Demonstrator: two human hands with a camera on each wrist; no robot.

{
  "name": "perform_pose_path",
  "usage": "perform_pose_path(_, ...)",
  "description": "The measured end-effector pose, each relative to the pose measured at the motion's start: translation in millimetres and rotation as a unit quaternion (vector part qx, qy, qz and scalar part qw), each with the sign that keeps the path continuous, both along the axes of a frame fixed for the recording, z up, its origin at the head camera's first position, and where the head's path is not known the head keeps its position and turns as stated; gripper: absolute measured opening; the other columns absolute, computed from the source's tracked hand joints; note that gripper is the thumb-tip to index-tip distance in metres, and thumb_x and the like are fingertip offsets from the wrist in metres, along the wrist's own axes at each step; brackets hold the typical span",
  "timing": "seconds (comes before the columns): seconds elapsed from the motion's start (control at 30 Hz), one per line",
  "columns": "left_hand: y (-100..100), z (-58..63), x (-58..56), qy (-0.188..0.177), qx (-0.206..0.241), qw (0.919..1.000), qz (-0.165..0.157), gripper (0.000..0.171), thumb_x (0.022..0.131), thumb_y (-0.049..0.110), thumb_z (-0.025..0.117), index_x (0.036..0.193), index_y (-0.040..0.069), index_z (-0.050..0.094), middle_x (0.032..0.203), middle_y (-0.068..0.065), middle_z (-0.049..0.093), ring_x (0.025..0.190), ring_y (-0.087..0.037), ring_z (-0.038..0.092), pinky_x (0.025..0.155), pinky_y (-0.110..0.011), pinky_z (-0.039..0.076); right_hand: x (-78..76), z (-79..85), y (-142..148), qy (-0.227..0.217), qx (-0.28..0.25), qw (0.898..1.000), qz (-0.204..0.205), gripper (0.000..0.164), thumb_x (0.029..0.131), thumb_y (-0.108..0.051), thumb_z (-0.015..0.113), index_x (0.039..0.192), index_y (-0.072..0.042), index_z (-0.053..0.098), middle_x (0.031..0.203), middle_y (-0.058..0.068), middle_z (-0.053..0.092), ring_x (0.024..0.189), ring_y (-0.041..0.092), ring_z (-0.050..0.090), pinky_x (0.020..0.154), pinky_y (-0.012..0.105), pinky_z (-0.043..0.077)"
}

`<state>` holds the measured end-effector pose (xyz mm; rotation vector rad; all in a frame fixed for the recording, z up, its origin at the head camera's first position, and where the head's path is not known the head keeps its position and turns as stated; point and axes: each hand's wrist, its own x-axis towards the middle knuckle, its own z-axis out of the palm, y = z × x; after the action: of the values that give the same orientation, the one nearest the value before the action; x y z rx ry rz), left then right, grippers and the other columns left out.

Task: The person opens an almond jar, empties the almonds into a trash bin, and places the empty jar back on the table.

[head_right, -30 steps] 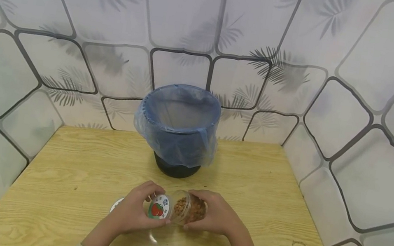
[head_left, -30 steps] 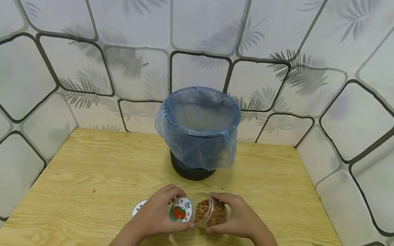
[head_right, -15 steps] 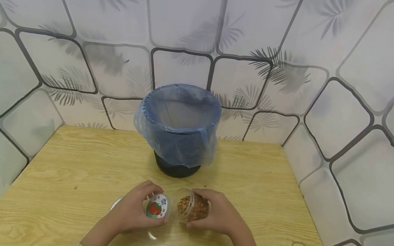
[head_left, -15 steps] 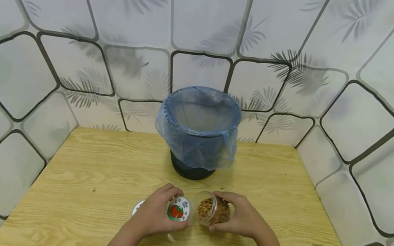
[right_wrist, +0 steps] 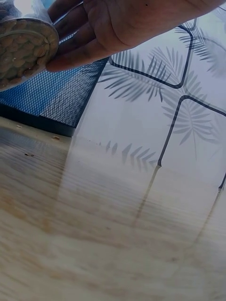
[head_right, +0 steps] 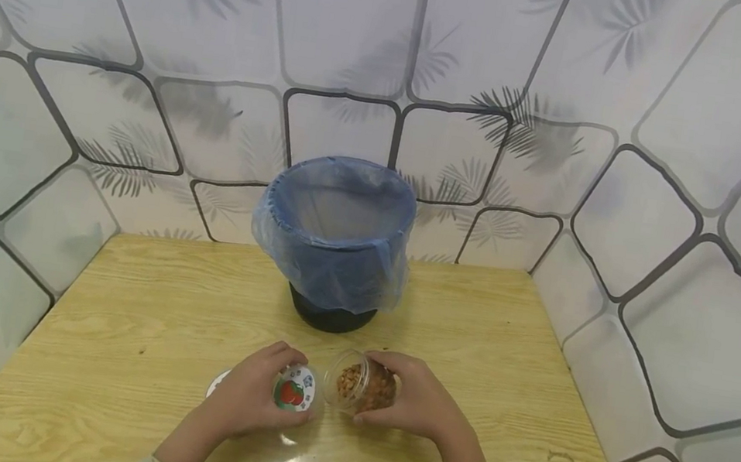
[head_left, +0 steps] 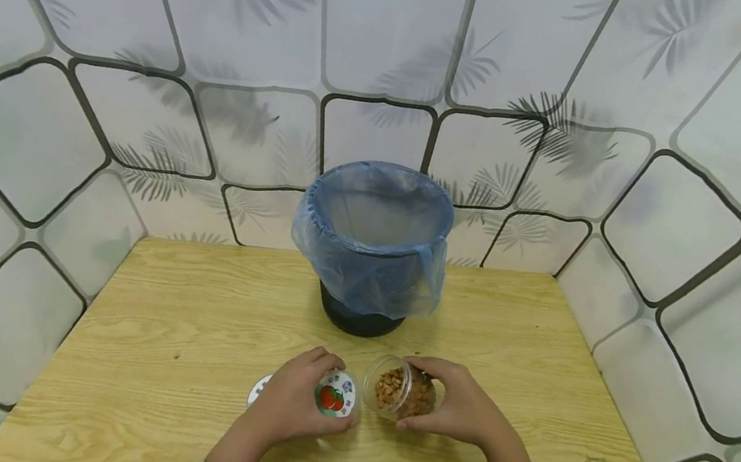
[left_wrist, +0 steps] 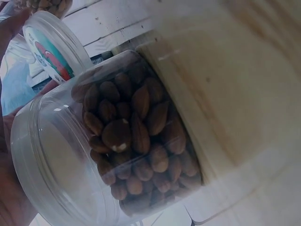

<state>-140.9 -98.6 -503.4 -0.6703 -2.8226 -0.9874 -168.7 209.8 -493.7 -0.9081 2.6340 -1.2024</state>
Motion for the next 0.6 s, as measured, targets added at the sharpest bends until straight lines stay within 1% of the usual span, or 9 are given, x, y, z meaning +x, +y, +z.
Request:
perform_pose_path(0.1, -0.1, 0.1, -0.2, 0.001, -0.01, 0.9999, -0.003, 0.07, 0.071, 0.054, 0.095, 0.125, 0.016, 0.073, 0.108, 0.008, 0.066, 0.087, -0.009, 0.063, 0.075, -0.026, 0.057, 0.2, 0.0, -0.6, -0.008, -0.003, 1.0, 0.004, 0.091, 0.073, -0.053, 0.096, 0.149, -0.016, 0.063, 0.146, 0.0, 0.067, 0.128, 0.023, 0.069, 0.104, 0.047, 0.059)
perform_pose_path(0.3, 0.5, -0.4, -0.3, 0.009, -0.022, 0.9997, -0.005, 0.077, 0.07, 0.061, 0.094, 0.128, 0.015, 0.073, 0.112, 0.003, 0.069, 0.092, -0.016, 0.068, 0.08, -0.034, 0.06, 1.3, 1.2, -1.2, -0.015, -0.01, 1.0, 0.005, 0.09, 0.074, -0.052, 0.096, 0.149, -0.017, 0.063, 0.146, 0.0, 0.067, 0.128, 0.024, 0.069, 0.104, 0.046, 0.059)
perform_pose_path(0.4, 0.2, -0.6, -1.3, 0.015, -0.019, 0.9997, -0.007, 0.077, 0.07, 0.06, 0.094, 0.127, 0.014, 0.073, 0.114, 0.001, 0.071, 0.095, -0.019, 0.07, 0.082, -0.037, 0.061, 1.4, 1.1, -0.9, -0.011, -0.009, 1.0, 0.004, 0.09, 0.074, -0.052, 0.096, 0.149, -0.017, 0.063, 0.146, 0.001, 0.067, 0.128, 0.024, 0.069, 0.104, 0.046, 0.06)
perform_pose_path(0.6, -1.4, 1.0, -3.4, 0.027, -0.012, 0.9995, -0.005, 0.076, 0.071, 0.06, 0.093, 0.127, 0.013, 0.073, 0.115, -0.001, 0.072, 0.099, -0.021, 0.071, 0.086, -0.041, 0.061, 1.1, -0.7, 0.6, -0.009, -0.008, 1.0, 0.006, 0.089, 0.074, -0.053, 0.096, 0.149, -0.018, 0.062, 0.146, 0.001, 0.067, 0.128, 0.024, 0.069, 0.104, 0.046, 0.06)
